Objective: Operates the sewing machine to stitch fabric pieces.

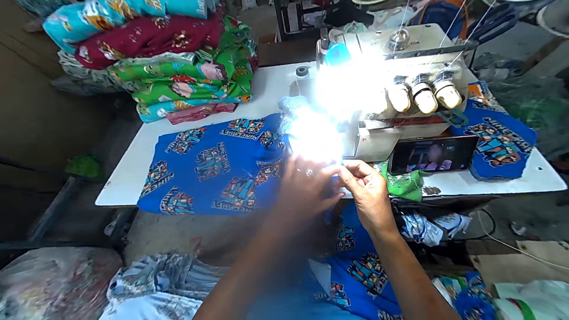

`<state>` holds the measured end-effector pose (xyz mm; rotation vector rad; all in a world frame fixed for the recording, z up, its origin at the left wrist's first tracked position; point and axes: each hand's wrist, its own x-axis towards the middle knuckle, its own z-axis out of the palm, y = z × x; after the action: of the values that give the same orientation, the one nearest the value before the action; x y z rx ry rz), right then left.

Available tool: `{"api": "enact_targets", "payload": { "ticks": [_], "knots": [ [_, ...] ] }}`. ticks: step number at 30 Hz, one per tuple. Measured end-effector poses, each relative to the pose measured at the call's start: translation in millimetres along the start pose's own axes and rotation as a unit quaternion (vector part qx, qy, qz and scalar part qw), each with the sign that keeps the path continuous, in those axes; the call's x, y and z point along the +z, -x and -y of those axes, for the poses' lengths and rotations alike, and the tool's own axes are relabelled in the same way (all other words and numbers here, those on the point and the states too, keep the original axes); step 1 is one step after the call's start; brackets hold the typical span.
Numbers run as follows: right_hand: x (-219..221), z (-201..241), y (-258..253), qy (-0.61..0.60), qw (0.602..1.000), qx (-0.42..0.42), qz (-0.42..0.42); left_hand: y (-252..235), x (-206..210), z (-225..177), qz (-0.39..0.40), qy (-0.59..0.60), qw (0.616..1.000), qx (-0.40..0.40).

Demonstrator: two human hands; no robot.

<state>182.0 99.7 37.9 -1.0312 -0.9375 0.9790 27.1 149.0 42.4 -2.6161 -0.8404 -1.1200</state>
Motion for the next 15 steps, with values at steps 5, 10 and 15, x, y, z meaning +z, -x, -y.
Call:
{"api": "enact_targets", "payload": {
  "ticks": [5,10,15],
  "knots": [
    [-1.8,-3.2,15.2,0.088,0.993,-0.080,-0.011,11.2,0.5,5.9,0.021,-0.048,0.999,0.011],
    [-3.2,-3.8,2.1,0.221,0.963,-0.154,-0.021,0.9,-28.7,5.5,0.110,-0.059,0.992,0.026],
    [1.9,9.9,-23.3,0.429,0.865,-0.259,-0.036,-34.7,-38.5,15.7,0.195,-0.039,0.979,-0.041]
  ]
}}
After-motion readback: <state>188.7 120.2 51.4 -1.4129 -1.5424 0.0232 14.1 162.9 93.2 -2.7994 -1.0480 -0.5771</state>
